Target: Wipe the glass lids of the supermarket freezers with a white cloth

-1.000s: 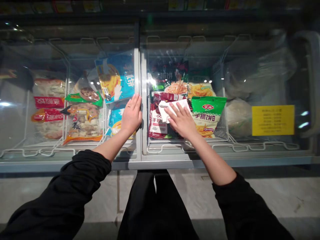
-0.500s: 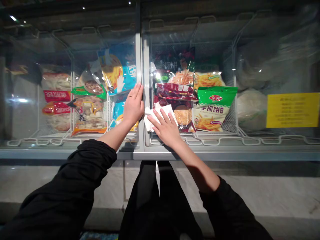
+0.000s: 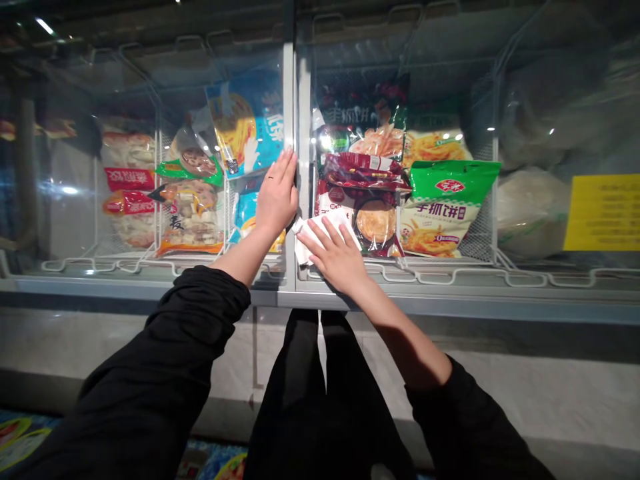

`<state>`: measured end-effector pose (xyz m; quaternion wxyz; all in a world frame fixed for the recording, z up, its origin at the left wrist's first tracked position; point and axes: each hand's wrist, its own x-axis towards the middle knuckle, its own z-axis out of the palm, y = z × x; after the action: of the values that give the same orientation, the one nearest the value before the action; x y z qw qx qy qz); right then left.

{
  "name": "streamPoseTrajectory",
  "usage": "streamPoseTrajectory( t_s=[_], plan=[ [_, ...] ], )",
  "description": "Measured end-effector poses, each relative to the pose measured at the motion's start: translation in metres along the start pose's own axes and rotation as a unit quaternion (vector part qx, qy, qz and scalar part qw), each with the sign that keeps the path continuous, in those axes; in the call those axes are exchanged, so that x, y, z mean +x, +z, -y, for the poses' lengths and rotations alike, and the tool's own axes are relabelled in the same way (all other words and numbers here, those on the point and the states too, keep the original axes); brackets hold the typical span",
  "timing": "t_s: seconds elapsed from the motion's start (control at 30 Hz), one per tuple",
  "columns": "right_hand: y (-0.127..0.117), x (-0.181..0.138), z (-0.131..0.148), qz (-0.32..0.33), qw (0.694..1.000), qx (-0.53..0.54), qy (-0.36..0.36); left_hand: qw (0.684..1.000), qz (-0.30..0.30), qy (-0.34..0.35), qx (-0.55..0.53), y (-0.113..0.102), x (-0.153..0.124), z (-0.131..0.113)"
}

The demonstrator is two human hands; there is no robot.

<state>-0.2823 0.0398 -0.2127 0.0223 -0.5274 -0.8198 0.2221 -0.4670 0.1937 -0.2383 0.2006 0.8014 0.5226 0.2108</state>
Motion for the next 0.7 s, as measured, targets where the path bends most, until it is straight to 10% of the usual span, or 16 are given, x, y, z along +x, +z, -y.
streamPoseTrajectory(
  t_s=[0.2, 0.47, 0.7],
  plan=[
    [-0.005, -0.014, -0.024, -0.026, 0.996, -0.015, 0.09, 1.0, 0.006, -0.001, -0.015, -0.001, 0.0, 0.001],
    [0.017, -0.032, 0.021, 0.025, 0.999, 0.014, 0.028, 1.0, 0.004, -0.008, -0.014, -0.002, 0.0, -0.001],
    [-0.01, -0.019, -0.027, -0.013, 0.995, -0.021, 0.092, 1.0, -0.001, -0.011, -0.017, -0.004, 0.001, -0.004]
  ],
)
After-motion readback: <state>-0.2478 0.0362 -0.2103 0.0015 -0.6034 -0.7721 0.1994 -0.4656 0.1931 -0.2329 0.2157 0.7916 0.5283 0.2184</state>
